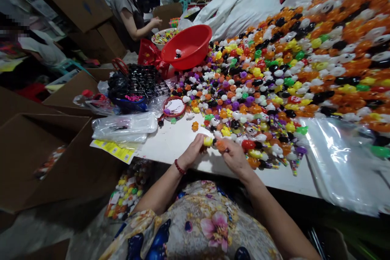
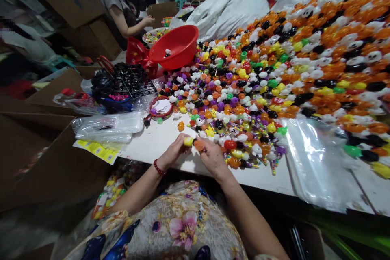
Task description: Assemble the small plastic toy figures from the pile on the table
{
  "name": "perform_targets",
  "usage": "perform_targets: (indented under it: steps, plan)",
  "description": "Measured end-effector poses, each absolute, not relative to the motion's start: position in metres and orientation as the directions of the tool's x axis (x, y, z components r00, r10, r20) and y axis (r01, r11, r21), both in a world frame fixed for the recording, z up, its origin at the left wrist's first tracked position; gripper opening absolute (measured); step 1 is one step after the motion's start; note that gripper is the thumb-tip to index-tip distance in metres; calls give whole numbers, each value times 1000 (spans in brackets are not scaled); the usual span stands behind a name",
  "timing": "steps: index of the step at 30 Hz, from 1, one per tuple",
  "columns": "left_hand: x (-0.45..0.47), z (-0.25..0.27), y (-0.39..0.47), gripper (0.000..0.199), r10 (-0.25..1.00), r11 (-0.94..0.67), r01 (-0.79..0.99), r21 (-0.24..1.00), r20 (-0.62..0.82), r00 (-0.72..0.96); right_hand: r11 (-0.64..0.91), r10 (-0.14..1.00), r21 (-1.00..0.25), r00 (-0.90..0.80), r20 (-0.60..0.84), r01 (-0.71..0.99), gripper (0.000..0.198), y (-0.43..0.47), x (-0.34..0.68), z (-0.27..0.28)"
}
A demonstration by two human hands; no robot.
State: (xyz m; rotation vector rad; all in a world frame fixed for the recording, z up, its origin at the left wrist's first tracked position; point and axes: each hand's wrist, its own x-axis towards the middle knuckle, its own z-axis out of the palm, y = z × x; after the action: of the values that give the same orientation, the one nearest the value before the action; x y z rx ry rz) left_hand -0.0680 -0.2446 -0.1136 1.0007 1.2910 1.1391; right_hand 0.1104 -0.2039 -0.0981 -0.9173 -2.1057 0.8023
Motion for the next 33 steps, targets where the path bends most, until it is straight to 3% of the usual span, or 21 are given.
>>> perform_targets:
  steps: [3, 5, 8, 10, 13, 15, 17, 20, 26, 33]
  plan:
    - [-80, -119, -219, 15, 909, 193, 195, 961, -100, -405, 556, 829, -627, -314, 462, 545, 42, -175, 130, -81]
    - [-90, -123, -201, 8, 841, 235, 336, 912, -18, -541, 504, 816, -520, -183, 548, 689, 46, -159, 141, -71]
    - [-98, -128, -183, 17, 849, 226, 447, 865, 50, -525, 492, 797, -467, -165, 581, 735, 49, -154, 143, -71]
    - [-99, -131, -179, 15, 881, 227, 451, 863, 15, -473, 527, 831, -563, -247, 498, 636, 44, -164, 132, -79]
    - [-97, -131, -184, 19, 872, 317, 252, 914, -177, -456, 405, 900, -783, -356, 250, 473, 33, -188, 107, -94]
    - [-94, -128, -193, 19, 856, 365, 42, 930, -317, -408, 298, 911, -858, -392, 125, 419, 34, -202, 93, -103]
    - [-92, -123, -204, 19, 860, 369, -210, 905, -418, -292, 285, 903, -877, -415, 110, 388, 37, -210, 83, -111]
    - [-89, -115, -219, 27, 881, 328, -511, 795, -452, -138, 383, 874, -841, -445, 196, 382, 39, -212, 79, -123]
    - [-80, -107, -232, 40, 907, 223, -631, 743, -396, -145, 556, 793, -710, -532, 298, 432, 38, -211, 83, -129]
    - [-75, -103, -237, 46, 941, 244, -546, 801, -332, -66, 624, 755, -634, -562, 337, 457, 33, -216, 91, -117]
